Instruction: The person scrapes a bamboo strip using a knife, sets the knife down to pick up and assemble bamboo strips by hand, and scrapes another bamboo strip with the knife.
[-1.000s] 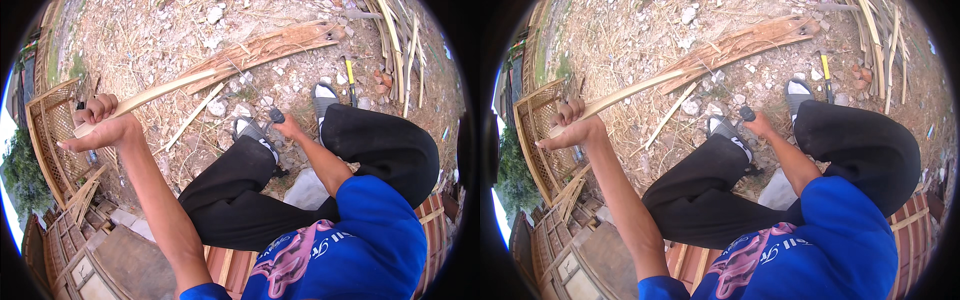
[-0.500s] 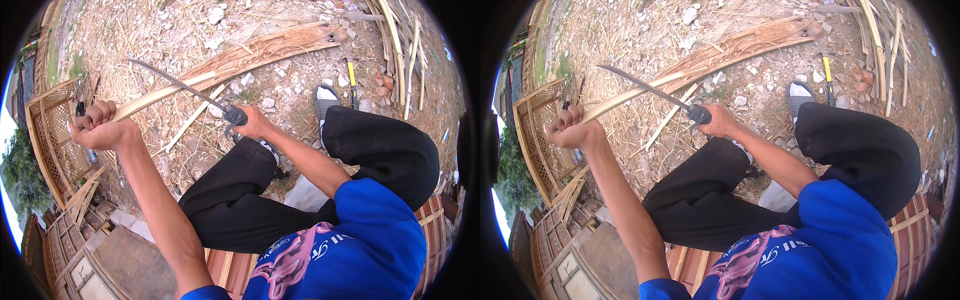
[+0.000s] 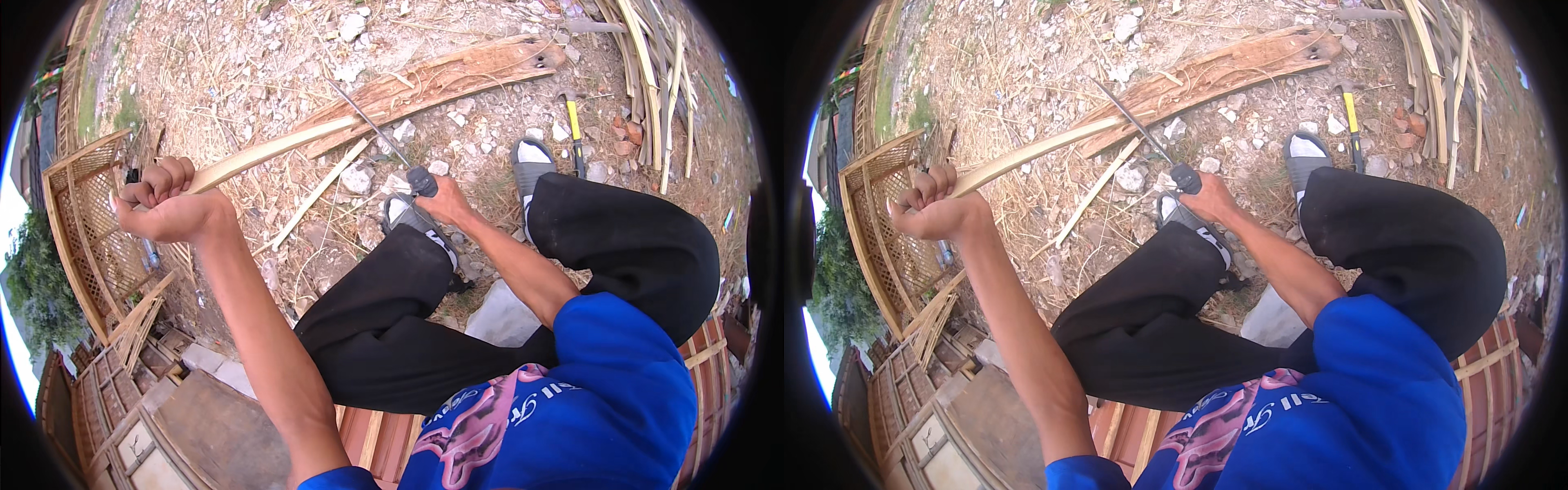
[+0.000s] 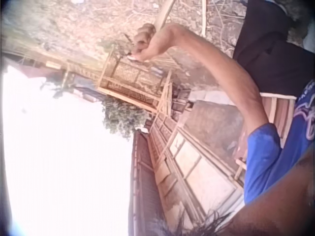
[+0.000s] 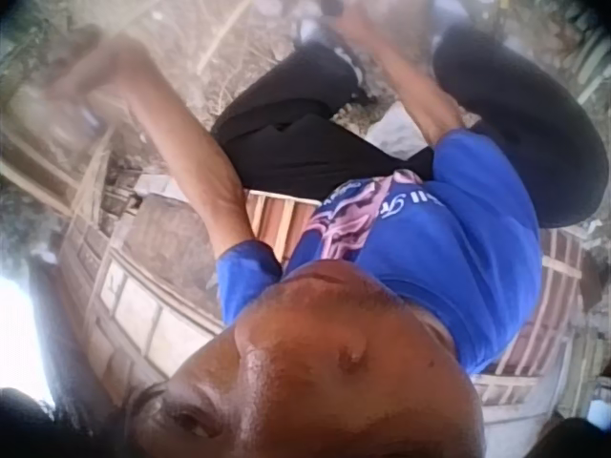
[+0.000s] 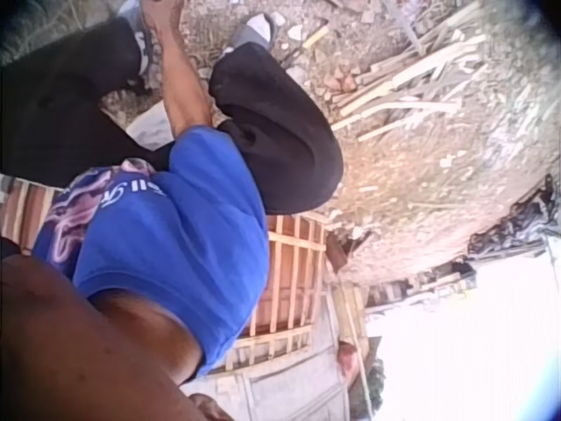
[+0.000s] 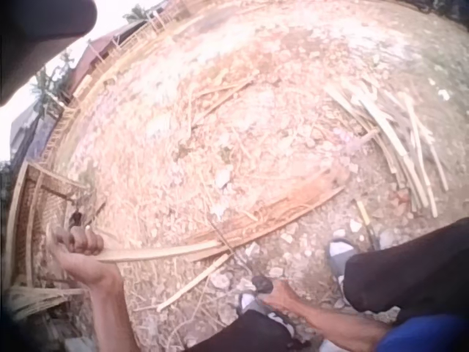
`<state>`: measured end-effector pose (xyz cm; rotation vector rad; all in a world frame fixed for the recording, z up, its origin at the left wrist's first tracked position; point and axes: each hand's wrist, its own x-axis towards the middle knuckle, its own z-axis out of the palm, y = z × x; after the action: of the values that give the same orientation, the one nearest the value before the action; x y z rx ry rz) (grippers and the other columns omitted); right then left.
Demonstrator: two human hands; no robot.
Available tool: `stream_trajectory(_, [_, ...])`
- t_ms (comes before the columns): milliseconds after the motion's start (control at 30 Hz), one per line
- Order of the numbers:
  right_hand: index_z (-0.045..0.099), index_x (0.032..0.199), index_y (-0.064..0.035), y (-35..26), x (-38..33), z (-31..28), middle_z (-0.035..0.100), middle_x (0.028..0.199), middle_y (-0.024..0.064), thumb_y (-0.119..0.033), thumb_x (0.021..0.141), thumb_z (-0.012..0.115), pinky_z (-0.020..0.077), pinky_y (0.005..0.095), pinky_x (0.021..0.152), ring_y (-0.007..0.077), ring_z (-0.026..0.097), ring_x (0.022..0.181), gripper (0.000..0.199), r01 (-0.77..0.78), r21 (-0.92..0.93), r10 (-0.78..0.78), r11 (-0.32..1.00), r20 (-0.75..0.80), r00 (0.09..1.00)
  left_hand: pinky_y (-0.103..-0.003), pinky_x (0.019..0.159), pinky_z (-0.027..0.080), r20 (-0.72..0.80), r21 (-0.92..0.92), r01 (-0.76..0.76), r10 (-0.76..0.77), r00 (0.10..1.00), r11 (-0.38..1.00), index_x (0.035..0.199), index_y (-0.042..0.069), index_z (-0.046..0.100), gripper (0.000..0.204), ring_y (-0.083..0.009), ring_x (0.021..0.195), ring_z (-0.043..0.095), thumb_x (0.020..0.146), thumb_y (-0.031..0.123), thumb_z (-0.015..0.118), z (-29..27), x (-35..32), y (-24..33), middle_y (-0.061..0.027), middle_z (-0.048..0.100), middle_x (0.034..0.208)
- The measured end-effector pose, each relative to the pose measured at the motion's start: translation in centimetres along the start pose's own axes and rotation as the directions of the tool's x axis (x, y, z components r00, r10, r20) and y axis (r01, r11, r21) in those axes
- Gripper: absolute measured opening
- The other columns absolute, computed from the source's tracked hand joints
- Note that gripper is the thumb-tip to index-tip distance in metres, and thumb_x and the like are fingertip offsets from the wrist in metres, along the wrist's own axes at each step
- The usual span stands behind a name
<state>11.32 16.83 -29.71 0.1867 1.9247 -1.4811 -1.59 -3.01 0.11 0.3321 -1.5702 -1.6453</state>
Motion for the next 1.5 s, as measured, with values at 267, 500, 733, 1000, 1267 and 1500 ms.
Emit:
stream_trajectory(267, [0.064, 0.09, -0.0025, -14.2, -1.6, 3.0, 0.065, 0.075, 0.0191, -0.02, 0.066, 0.07, 0.0496, 0.0388, 0.066, 0.0347, 0.064, 0.069, 0.03, 0.478, 0.233, -0.497, 0.847, 0.028, 0.867, -0.028, 0.048, 0.014, 0.004, -0.007, 0.0, 0.0, 1.0, 1.0, 0.062, 0.017, 0.018, 0.039, -0.0118, 0.049, 0.014, 0.089, 0.038, 0.038, 0.0, -0.3, 0.3, 0.0021, 0.017, 0.05])
stream_trajectory(500, [0.065, 0.091, -0.0034, -11.5, -0.9, 2.4, 0.065, 0.071, 0.0168, -0.018, 0.065, 0.072, 0.0496, 0.0383, 0.064, 0.0324, 0.064, 0.065, 0.031, 0.473, 0.203, -0.49, 0.857, 0.044, 0.87, -0.028, 0.049, 0.015, 0.021, -0.027, 0.012, -0.011, 1.0, 1.0, 0.062, 0.016, 0.019, 0.038, -0.0119, 0.049, 0.016, 0.088, 0.036, 0.038, 0.3, -1.1, 0.6, 0.0019, 0.018, 0.051])
stream_trajectory(733, [0.063, 0.094, -0.0014, -15.9, -3.8, 1.5, 0.061, 0.069, 0.0137, -0.019, 0.066, 0.069, 0.0474, 0.0352, 0.063, 0.0239, 0.054, 0.059, 0.034, 0.397, 0.288, -0.423, 0.872, 0.034, 0.905, -0.027, 0.047, 0.013, 0.089, -0.052, -0.017, 0.022, 0.996, 0.999, 0.062, 0.017, 0.019, 0.042, -0.011, 0.048, 0.015, 0.091, 0.04, 0.039, 0.9, -2.0, 0.3, 0.002, 0.018, 0.052])
stream_trajectory(1000, [0.064, 0.089, -0.0026, -11.6, -0.9, 1.4, 0.06, 0.067, 0.0114, -0.018, 0.065, 0.068, 0.0474, 0.0351, 0.062, 0.0199, 0.056, 0.059, 0.029, 0.462, 0.237, -0.463, 0.855, -0.053, 0.885, -0.028, 0.048, 0.015, 0.1, -0.05, -0.005, 0.01, 0.995, 0.999, 0.062, 0.017, 0.021, 0.037, -0.0117, 0.048, 0.016, 0.089, 0.035, 0.038, 1.4, -2.7, 0.8, 0.0025, 0.019, 0.05])
stream_trajectory(1267, [0.063, 0.092, -0.0011, -14.3, -2.3, 1.6, 0.064, 0.071, 0.0188, -0.025, 0.066, 0.071, 0.0498, 0.0401, 0.065, 0.0357, 0.063, 0.067, 0.036, 0.428, 0.245, -0.436, 0.87, -0.022, 0.9, -0.028, 0.046, 0.012, 0.118, -0.029, -0.048, 0.051, 0.992, 0.998, 0.064, 0.017, 0.02, 0.04, -0.0109, 0.047, 0.014, 0.09, 0.039, 0.04, 1.0, -2.4, 0.4, 0.0026, 0.015, 0.051])
stream_trajectory(1500, [0.063, 0.092, -0.0009, -10.1, 0.5, 1.4, 0.063, 0.068, 0.0115, -0.018, 0.067, 0.071, 0.0471, 0.0323, 0.061, 0.02, 0.058, 0.059, 0.032, 0.384, 0.238, -0.383, 0.892, -0.055, 0.922, -0.029, 0.048, 0.015, 0.136, -0.007, -0.011, 0.012, 0.991, 1.0, 0.062, 0.017, 0.021, 0.038, -0.012, 0.048, 0.016, 0.088, 0.038, 0.039, 1.2, -2.8, 0.6, 0.0017, 0.019, 0.052])
